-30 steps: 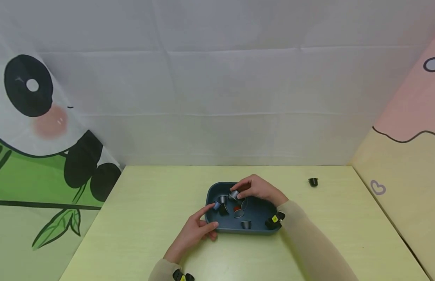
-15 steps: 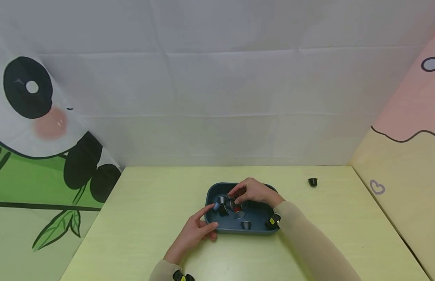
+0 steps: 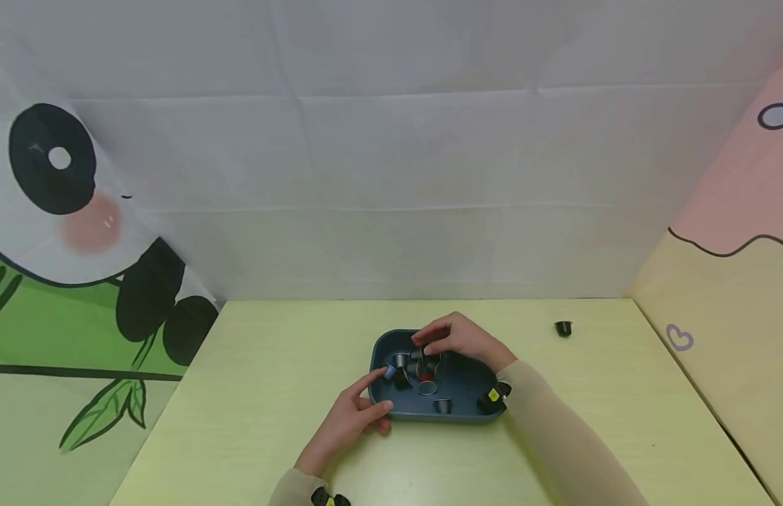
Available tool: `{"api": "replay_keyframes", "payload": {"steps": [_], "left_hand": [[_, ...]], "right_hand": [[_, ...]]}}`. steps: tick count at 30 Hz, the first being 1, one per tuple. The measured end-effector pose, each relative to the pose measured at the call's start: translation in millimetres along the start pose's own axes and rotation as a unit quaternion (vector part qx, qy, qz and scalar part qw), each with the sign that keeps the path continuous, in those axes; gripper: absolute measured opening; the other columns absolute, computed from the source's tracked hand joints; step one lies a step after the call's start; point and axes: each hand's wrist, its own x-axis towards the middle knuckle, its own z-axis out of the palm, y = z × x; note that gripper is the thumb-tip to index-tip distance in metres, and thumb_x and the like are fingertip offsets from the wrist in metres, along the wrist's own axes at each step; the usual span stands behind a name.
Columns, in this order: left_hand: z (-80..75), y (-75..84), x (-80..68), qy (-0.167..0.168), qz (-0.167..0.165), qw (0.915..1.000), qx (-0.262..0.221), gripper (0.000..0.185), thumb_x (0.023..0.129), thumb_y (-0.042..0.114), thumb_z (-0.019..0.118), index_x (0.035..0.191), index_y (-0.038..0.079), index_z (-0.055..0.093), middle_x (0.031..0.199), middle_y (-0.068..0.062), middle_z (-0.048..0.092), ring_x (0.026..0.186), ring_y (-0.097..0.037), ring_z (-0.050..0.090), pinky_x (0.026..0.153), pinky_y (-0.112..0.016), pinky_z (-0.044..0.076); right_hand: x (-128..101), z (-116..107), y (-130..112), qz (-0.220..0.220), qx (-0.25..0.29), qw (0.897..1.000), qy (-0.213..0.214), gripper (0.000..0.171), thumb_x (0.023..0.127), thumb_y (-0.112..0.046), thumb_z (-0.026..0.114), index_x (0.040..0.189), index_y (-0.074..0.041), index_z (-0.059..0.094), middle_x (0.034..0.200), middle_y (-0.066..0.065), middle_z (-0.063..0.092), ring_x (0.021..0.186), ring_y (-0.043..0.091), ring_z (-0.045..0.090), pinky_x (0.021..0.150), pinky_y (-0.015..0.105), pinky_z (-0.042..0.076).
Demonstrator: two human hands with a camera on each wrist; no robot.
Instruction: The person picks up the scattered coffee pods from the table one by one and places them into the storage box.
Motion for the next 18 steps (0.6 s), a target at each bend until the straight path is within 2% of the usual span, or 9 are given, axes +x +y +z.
{"api": "replay_keyframes", "payload": {"steps": [5, 8, 14, 18], "left_hand": [[-0.8, -1.1, 1.1, -0.005, 0.002, 1.0, -0.001, 0.069, 0.094, 0.024, 0.072, 0.154, 0.016, 0.038, 0.074, -0.016, 0.071, 0.068, -0.032, 0.072, 0.061, -0.034, 0.054], [-1.2, -1.7, 1.8, -0.008, 0.004, 1.0, 0.0, 0.069, 0.094, 0.025, 0.072, 0.154, 0.016, 0.038, 0.074, -0.015, 0.072, 0.067, -0.031, 0.072, 0.06, -0.034, 0.054], [-0.7, 1.1, 0.4, -0.005, -0.002, 1.0, 0.002, 0.069, 0.095, 0.024, 0.071, 0.154, 0.016, 0.038, 0.075, -0.016, 0.071, 0.068, -0.033, 0.072, 0.061, -0.034, 0.054], [-0.6, 1.8, -0.3, -0.004, 0.0, 1.0, 0.005, 0.069, 0.095, 0.021, 0.071, 0.155, 0.015, 0.037, 0.075, -0.018, 0.071, 0.069, -0.036, 0.072, 0.059, -0.034, 0.051]], "right_hand": [[-3.1, -7.8, -7.9, -0.004, 0.054, 0.998, 0.033, 0.032, 0.09, 0.002, 0.071, 0.122, 0.004, 0.069, 0.118, 0.02, 0.069, 0.114, 0.04, 0.063, 0.09, 0.034, 0.052], [-5.3, -14.2, -13.5, -0.01, 0.067, 0.997, 0.048, 0.032, 0.091, 0.004, 0.069, 0.122, 0.006, 0.068, 0.118, 0.02, 0.069, 0.115, 0.045, 0.06, 0.089, 0.034, 0.053], [-15.1, -29.8, -26.9, -0.032, 0.052, 0.995, 0.08, 0.033, 0.091, -0.004, 0.072, 0.123, 0.004, 0.068, 0.119, 0.016, 0.07, 0.113, 0.037, 0.064, 0.088, 0.035, 0.054], [-25.1, -40.9, -34.9, -0.028, 0.057, 0.993, 0.1, 0.035, 0.091, -0.006, 0.073, 0.124, 0.002, 0.068, 0.121, 0.016, 0.069, 0.112, 0.028, 0.066, 0.089, 0.036, 0.053]]}}
